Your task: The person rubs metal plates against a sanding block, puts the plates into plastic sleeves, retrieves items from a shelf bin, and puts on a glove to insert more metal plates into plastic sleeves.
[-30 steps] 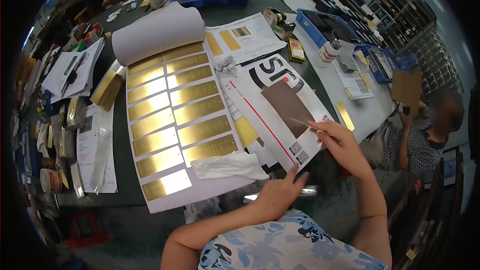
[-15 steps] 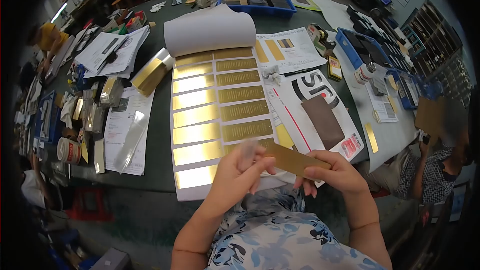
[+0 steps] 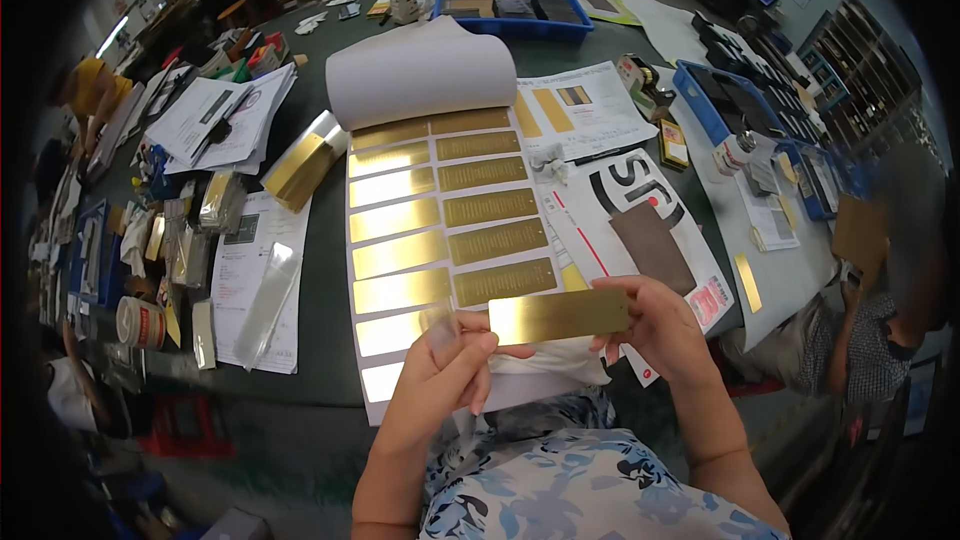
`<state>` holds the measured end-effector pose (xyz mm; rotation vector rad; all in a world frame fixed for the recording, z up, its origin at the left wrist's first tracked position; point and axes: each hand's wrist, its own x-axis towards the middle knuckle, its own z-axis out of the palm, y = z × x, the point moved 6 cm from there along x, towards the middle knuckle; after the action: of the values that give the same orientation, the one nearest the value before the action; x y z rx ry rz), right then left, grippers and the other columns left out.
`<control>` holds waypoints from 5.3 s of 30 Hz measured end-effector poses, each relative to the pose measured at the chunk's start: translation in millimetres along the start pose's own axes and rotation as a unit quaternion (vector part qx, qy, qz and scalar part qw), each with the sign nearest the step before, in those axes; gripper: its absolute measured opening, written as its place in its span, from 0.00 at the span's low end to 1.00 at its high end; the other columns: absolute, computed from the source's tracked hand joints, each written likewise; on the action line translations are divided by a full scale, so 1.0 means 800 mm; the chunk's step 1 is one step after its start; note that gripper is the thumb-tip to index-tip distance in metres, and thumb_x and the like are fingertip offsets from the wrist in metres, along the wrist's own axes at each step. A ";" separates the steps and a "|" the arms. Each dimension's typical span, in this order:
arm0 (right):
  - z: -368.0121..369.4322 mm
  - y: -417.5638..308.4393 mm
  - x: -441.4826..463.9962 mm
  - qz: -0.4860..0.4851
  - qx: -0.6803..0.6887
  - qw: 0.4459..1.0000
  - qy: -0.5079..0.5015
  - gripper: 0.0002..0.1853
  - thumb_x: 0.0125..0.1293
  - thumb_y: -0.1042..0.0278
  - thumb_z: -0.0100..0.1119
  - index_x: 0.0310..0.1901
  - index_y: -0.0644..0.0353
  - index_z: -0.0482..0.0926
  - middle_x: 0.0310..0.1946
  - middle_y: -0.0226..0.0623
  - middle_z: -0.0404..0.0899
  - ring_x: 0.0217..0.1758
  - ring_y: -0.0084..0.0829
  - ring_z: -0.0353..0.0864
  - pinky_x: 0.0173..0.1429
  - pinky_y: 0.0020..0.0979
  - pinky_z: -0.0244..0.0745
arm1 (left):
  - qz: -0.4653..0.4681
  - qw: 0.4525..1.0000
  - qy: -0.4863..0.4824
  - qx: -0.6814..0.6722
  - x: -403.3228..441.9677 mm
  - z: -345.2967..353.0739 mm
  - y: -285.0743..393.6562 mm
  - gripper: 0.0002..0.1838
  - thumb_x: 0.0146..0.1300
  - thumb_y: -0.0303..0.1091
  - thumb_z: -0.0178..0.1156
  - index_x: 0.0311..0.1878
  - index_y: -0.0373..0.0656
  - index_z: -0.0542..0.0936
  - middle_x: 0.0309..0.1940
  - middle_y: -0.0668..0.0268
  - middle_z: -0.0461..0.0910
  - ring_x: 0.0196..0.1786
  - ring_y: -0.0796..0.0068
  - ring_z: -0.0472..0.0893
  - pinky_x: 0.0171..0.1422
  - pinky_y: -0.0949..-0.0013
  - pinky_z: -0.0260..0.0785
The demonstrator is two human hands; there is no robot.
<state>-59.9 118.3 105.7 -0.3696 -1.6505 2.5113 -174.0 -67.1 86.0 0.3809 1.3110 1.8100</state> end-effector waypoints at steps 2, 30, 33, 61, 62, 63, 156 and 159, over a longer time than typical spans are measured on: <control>0.004 0.002 -0.002 -0.033 0.016 0.999 0.001 0.21 0.76 0.60 0.43 0.57 0.72 0.71 0.43 0.46 0.81 0.41 0.36 0.84 0.39 0.31 0.79 | -0.022 1.000 -0.016 -0.010 0.000 0.010 0.001 0.08 0.71 0.31 0.51 0.49 0.38 0.71 0.38 0.45 0.83 0.13 0.85 0.69 0.15 0.85 0.51; -0.161 -0.015 -0.069 -0.231 -0.734 0.582 0.263 0.21 0.53 0.76 0.61 0.51 0.57 0.80 0.44 0.34 0.82 0.48 0.37 0.79 0.51 0.38 0.71 | 0.187 0.688 -0.244 0.657 0.017 0.191 -0.167 0.26 0.61 0.30 0.56 0.63 0.37 0.68 0.66 0.42 0.64 0.24 0.62 0.82 0.30 0.63 0.77; -0.158 -0.005 -0.069 -0.232 -0.739 0.580 0.251 0.22 0.51 0.76 0.62 0.52 0.57 0.80 0.44 0.33 0.82 0.49 0.36 0.79 0.51 0.37 0.71 | 0.250 0.636 -0.220 0.696 0.013 0.194 -0.175 0.26 0.57 0.29 0.56 0.61 0.34 0.70 0.65 0.38 0.65 0.18 0.70 0.79 0.24 0.70 0.75; -0.085 -0.033 -0.084 -0.119 -0.102 0.969 0.190 0.11 0.70 0.69 0.53 0.44 0.69 0.79 0.36 0.41 0.84 0.36 0.27 0.83 0.38 0.26 0.74 | -0.030 0.994 -0.054 0.091 0.023 0.141 -0.041 0.14 0.62 0.32 0.65 0.45 0.37 0.72 0.35 0.65 0.76 0.21 0.86 0.72 0.19 0.80 0.61; -0.075 -0.027 -0.080 -0.107 -0.067 0.978 0.167 0.11 0.70 0.69 0.53 0.45 0.69 0.79 0.36 0.42 0.84 0.35 0.28 0.84 0.38 0.26 0.74 | -0.003 0.999 -0.045 0.008 0.025 0.135 -0.029 0.14 0.62 0.32 0.66 0.43 0.36 0.73 0.32 0.68 0.75 0.20 0.89 0.70 0.18 0.81 0.58; -0.067 -0.022 -0.076 -0.101 -0.049 0.983 0.145 0.11 0.70 0.70 0.53 0.45 0.69 0.79 0.37 0.42 0.84 0.35 0.29 0.84 0.39 0.27 0.75 | 0.009 1.000 -0.026 0.011 0.025 0.131 -0.024 0.11 0.62 0.31 0.66 0.39 0.35 0.74 0.30 0.69 0.73 0.18 0.90 0.66 0.17 0.84 0.55; -0.006 -0.028 -0.027 -0.165 -0.175 0.956 0.168 0.13 0.71 0.77 0.50 0.55 0.70 0.68 0.36 0.44 0.83 0.34 0.29 0.84 0.38 0.25 0.78 | 0.023 0.992 0.043 -0.120 -0.026 -0.013 0.007 0.19 0.65 0.36 0.58 0.52 0.30 0.78 0.42 0.52 0.82 0.36 0.75 0.79 0.40 0.74 0.71; 0.017 -0.039 -0.018 -0.197 -0.197 0.948 0.151 0.14 0.71 0.77 0.50 0.56 0.71 0.68 0.36 0.45 0.83 0.33 0.29 0.84 0.38 0.24 0.78 | -0.062 0.981 0.077 -0.165 -0.031 -0.028 -0.013 0.12 0.67 0.32 0.57 0.43 0.31 0.80 0.38 0.53 0.83 0.38 0.67 0.82 0.46 0.68 0.75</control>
<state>-50.7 115.3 141.5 -0.3882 -1.8664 1.7431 -169.8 -99.5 73.4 -0.0218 1.0832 1.9375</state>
